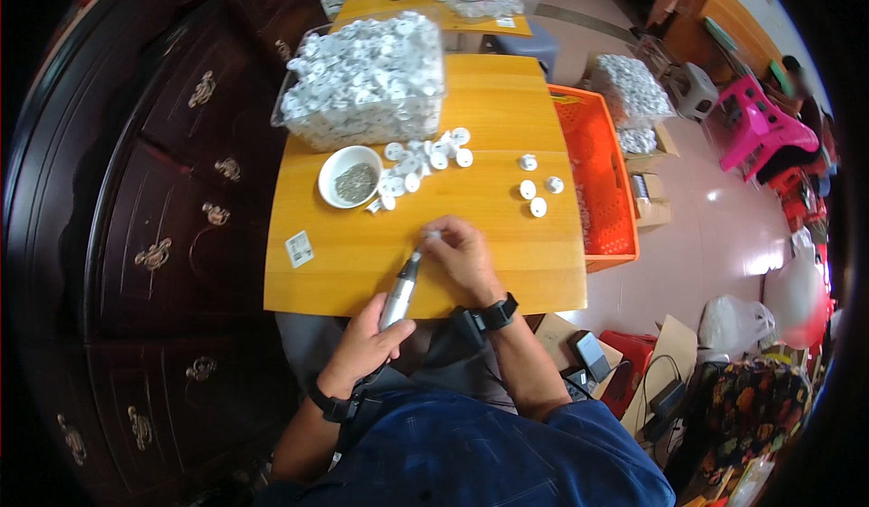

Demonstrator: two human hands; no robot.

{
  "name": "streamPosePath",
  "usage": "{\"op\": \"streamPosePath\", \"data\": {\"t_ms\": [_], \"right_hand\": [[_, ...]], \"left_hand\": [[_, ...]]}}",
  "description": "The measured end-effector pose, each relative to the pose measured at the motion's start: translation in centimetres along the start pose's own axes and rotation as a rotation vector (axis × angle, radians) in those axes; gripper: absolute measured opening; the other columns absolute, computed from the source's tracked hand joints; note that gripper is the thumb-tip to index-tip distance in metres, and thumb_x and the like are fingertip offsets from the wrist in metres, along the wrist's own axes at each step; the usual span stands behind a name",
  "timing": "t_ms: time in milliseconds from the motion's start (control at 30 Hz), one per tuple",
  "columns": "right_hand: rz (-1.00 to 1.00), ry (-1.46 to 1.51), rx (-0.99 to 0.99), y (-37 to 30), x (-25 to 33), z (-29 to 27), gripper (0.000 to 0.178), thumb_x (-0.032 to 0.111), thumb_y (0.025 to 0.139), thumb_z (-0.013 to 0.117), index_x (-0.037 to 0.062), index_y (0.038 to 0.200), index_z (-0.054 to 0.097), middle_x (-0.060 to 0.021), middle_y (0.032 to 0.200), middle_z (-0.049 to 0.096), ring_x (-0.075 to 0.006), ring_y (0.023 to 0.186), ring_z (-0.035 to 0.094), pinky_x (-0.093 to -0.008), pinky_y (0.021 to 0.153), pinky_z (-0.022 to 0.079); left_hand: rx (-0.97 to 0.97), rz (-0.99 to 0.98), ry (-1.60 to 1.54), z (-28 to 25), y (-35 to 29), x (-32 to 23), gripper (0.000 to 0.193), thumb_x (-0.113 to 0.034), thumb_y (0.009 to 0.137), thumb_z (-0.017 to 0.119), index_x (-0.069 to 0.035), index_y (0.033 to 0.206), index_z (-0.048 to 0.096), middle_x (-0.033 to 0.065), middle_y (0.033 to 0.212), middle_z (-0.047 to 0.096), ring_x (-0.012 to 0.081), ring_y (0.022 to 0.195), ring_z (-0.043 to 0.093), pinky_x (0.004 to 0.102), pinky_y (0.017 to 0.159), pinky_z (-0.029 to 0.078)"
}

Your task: Using an electric screwdriver to attach screws to small white plastic housings for assembly.

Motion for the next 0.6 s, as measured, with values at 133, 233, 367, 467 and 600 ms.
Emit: {"op": "streamPosePath", "data": {"t_ms": [133,233,367,467,600], "right_hand": [[-0.059,-0.162,-0.043,0.2,-1.0,0.9,0.010,0.004,0.088,0.067,0.0033,0.098,0.068,-0.0028,0.083,0.069,-0.0095,0.076,0.064,-0.0269,0.067,0.053],[-0.055,-0.081,-0.023,0.8,-1.8,2.1,0.013,0.006,0.086,0.068,0.0027,0.098,0.068,-0.0041,0.082,0.069,-0.0095,0.076,0.065,-0.0275,0.067,0.053],[-0.058,-0.043,-0.043,0.2,-0.3,1.0,0.013,0.005,0.086,0.068,0.0016,0.098,0.067,-0.0047,0.081,0.069,-0.0105,0.074,0.065,-0.0274,0.067,0.053],[-0.086,-0.044,-0.052,0.3,-0.5,0.8,0.013,0.005,0.086,0.068,0.0011,0.098,0.067,-0.0047,0.081,0.069,-0.0112,0.072,0.065,-0.0267,0.066,0.053],[-0.098,0.082,-0.003,0.5,-0.2,0.7,0.013,0.008,0.089,0.066,0.0023,0.101,0.066,-0.0032,0.082,0.068,-0.0095,0.069,0.062,-0.0253,0.064,0.051]], "left_hand": [[-0.009,-0.012,-0.025,-0.1,-0.3,-0.5,0.033,-0.012,0.094,0.063,-0.002,0.122,0.050,0.0001,0.075,0.052,0.0073,0.052,0.050,0.0241,0.046,0.042],[-0.025,-0.026,-0.025,-0.8,-0.7,-0.4,0.029,-0.010,0.093,0.061,-0.002,0.119,0.049,0.0021,0.076,0.055,0.0083,0.053,0.052,0.0228,0.046,0.044],[0.011,-0.028,-0.027,-0.1,-0.1,-0.8,0.022,-0.011,0.092,0.061,-0.003,0.110,0.051,0.0032,0.075,0.056,0.0094,0.054,0.054,0.0229,0.047,0.045],[0.027,-0.024,-0.113,0.2,-0.3,-0.9,0.032,-0.014,0.091,0.062,-0.001,0.117,0.049,0.0057,0.077,0.059,0.0113,0.055,0.056,0.0229,0.049,0.047],[0.083,-0.015,-0.236,0.1,-1.0,-0.3,0.045,-0.013,0.092,0.060,0.001,0.131,0.043,0.0081,0.077,0.058,0.0138,0.056,0.057,0.0253,0.049,0.048]]}}
Point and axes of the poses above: each hand's wrist, its own y-axis towards the middle knuckle, its own z-axis out of the palm, x = y × z, the point moved 3 cm from there along y, towards the middle knuckle
